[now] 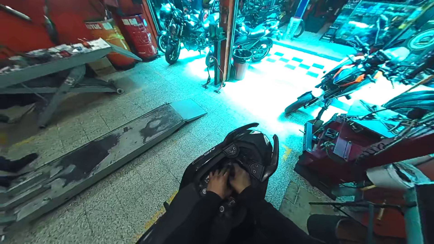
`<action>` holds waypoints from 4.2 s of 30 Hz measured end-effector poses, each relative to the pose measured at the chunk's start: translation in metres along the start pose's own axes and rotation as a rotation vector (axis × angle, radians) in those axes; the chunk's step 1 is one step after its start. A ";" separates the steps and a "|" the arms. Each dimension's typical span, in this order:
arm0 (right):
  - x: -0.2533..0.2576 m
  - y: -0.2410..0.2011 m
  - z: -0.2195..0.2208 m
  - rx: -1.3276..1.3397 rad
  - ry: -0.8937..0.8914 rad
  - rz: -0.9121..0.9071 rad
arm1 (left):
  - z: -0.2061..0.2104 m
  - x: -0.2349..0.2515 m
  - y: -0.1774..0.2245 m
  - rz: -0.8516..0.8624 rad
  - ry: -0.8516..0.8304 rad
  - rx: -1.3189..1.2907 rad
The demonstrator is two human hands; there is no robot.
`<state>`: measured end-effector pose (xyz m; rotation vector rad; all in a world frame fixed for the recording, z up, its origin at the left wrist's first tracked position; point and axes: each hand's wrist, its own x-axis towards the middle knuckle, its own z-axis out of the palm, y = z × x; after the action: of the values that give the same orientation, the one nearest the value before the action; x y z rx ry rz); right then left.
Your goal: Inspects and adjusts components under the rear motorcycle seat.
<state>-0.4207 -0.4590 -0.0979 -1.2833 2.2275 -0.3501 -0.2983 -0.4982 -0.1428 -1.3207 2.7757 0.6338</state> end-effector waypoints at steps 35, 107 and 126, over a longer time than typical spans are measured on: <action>-0.021 0.018 -0.001 -0.152 -0.212 -0.413 | -0.012 -0.052 -0.019 0.287 -0.055 0.239; -0.055 0.708 -0.023 -0.150 -0.615 0.531 | 0.135 -0.167 0.234 -0.526 0.837 -0.432; 0.250 0.649 -0.203 -0.050 -0.609 0.477 | -0.016 0.162 0.304 -0.970 0.407 -0.061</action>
<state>-1.1020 -0.3491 -0.3182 -0.7064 1.9206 0.2496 -0.6269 -0.4528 -0.0481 -2.7081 1.8800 0.3922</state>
